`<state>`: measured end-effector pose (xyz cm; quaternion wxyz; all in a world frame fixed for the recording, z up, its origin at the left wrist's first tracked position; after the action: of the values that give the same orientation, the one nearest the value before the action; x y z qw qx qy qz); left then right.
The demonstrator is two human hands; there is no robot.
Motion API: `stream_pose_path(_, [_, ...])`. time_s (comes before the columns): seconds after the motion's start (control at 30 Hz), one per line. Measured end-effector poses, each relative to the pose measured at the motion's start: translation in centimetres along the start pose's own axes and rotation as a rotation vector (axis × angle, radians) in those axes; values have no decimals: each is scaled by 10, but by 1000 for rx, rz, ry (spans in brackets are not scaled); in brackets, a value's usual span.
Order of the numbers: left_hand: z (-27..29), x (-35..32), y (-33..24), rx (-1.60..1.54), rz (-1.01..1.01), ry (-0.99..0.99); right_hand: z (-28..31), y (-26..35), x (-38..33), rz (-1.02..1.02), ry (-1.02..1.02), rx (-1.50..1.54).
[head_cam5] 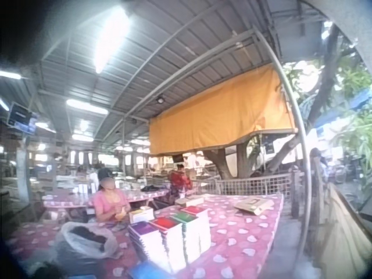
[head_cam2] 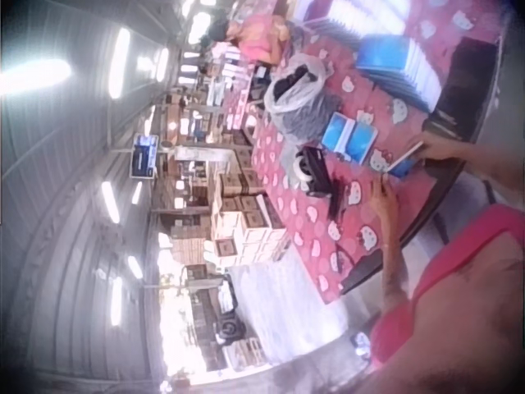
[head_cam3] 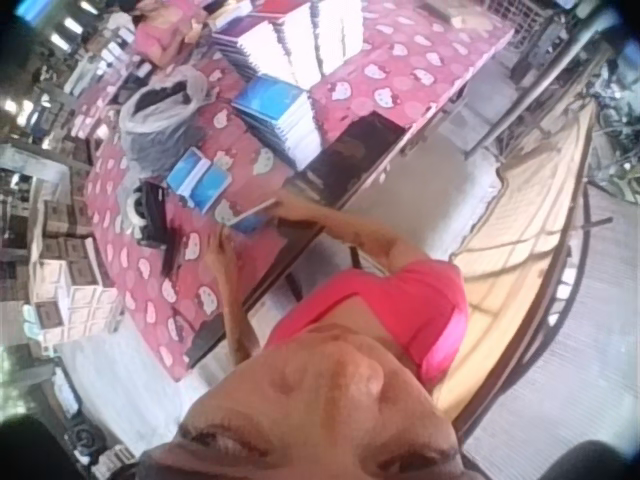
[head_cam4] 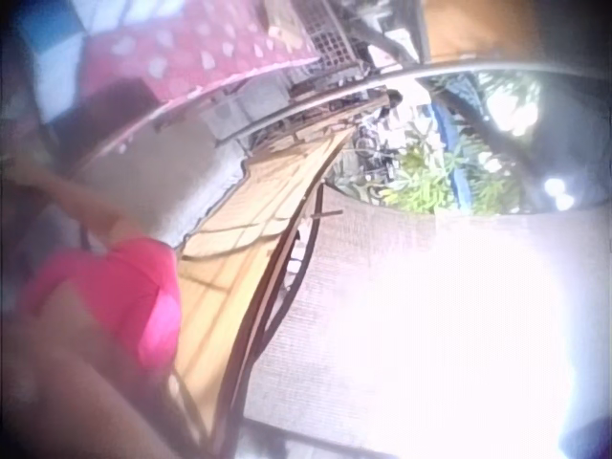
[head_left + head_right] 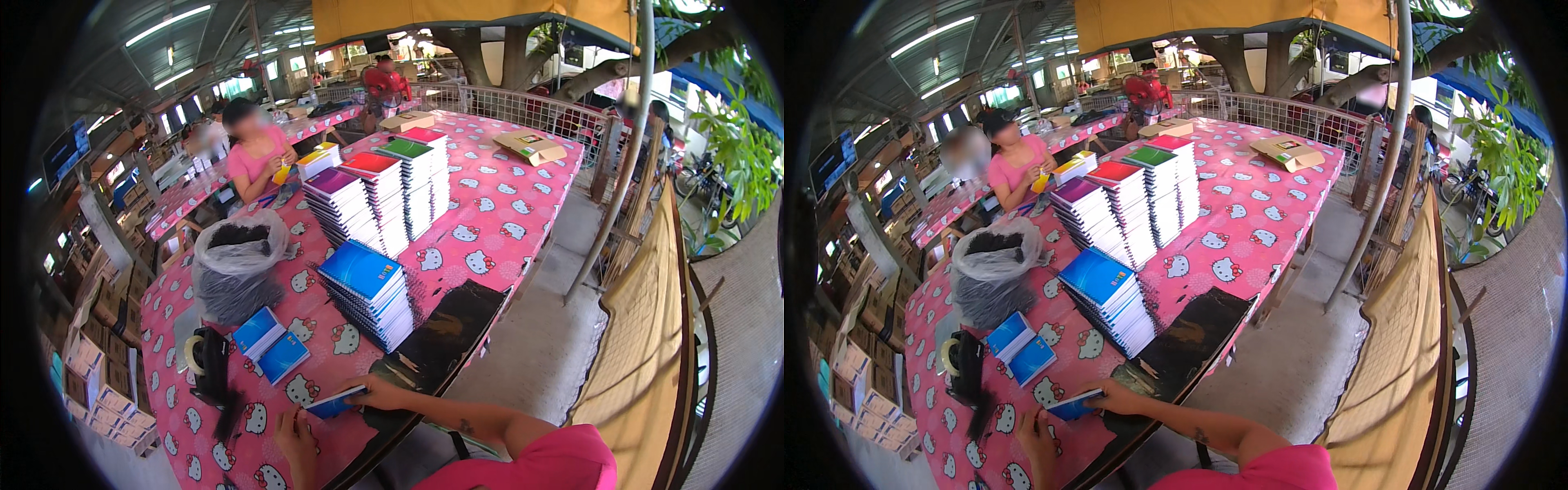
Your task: The person repeatedly picks up blue spiral-bound notebooks from a table and stacks them into a neat pile. The person handles the notebooks one at a time, aligning them before placing them on the growing stack.
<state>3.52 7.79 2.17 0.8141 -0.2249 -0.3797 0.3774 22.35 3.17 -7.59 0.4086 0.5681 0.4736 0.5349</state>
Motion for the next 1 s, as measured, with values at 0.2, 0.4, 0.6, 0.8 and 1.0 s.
stream_pose_path(0.2, [1,5,1,-15,-98,85,-3,-1,0,-25,47,-34])
stream_pose_path(0.4, [-12,12,4,62,-227,287,-3,1,-1,-25,49,-68])
stream_pose_path(0.6, [-19,14,3,240,-249,371,-4,8,-4,-28,43,-113])
stream_pose_path(0.8, [-32,-22,-32,874,-391,9,-23,50,-10,36,-149,-50])
stream_pose_path(1.0, [-17,-11,-34,807,-274,30,-26,49,-11,-67,-158,-9])
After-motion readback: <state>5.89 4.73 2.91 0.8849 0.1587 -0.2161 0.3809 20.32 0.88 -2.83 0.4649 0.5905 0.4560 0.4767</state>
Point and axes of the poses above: each hand's wrist, its own x-axis towards the middle knuckle, its own z-axis out of the back of the hand, y = z × x, the point moved 10 cm from there along x, towards the middle knuckle, and after that the axes turned 1 degree about y, right-handed, at the moved point
